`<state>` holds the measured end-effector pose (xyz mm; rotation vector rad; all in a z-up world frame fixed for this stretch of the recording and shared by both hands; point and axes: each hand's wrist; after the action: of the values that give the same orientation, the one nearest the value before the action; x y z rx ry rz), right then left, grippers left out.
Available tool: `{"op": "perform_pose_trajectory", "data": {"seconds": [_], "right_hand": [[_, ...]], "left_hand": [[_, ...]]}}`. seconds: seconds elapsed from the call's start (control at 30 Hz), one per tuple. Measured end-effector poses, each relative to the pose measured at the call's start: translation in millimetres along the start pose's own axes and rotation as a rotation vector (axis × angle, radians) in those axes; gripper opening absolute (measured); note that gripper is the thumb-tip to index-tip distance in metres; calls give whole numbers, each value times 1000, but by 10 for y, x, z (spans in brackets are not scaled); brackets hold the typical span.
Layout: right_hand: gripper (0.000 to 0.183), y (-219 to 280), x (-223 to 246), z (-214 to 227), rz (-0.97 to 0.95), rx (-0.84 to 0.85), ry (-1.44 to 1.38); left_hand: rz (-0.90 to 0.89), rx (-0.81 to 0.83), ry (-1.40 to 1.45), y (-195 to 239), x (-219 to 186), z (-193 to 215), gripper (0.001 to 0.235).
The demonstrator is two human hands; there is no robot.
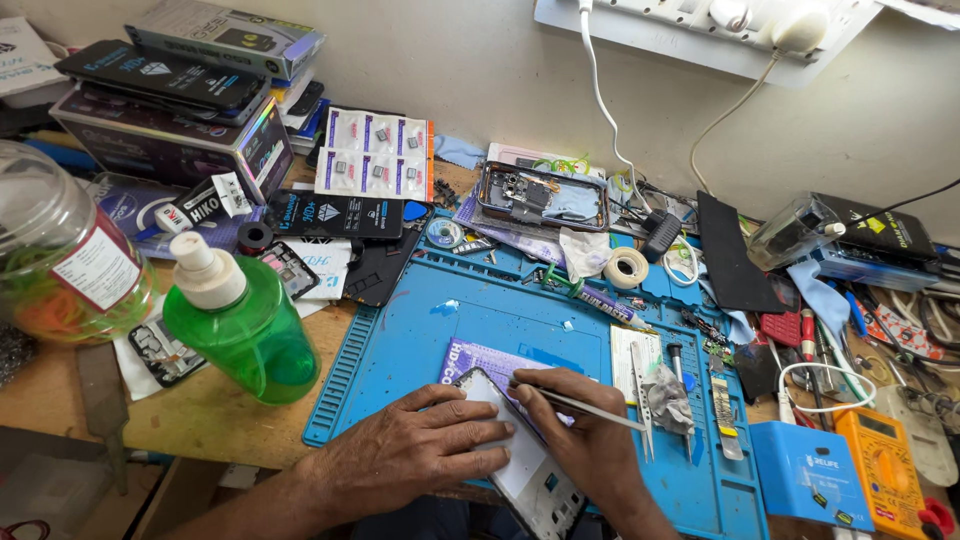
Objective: The person uses tweezers and a cloth to clean and scrape residue from the edges of a disassembled smartphone on a blue work mat. They repeatedly wipe the device and use the tweezers to remove small debris from the frame and screen area.
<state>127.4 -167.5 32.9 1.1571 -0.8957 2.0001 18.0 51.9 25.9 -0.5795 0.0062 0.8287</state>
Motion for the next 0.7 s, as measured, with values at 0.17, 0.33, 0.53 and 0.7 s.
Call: {"op": "perform_pose_trajectory", "data": {"seconds": [0.17,0.33,0.53,0.7], "right_hand": [[18,-64,55,-64,86,-5,112],[16,-93,48,-70,79,-8,162],[17,-97,19,-75,215,-6,189],[17,-127,32,-70,243,27,235]], "left_hand": [[19,-5,38,-14,18,9,40],[45,13,112,-18,51,31,41],[61,22,137,-29,67,21,41],[62,32,154,-21,79,29,40]]}}
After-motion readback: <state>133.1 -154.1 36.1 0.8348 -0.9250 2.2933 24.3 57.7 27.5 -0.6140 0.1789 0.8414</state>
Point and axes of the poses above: each hand's wrist, its own y-axis away from the middle knuckle, its own z-axis out of the back of the hand, x = y × z, and after that the axes turned 4 degrees about z, right-handed
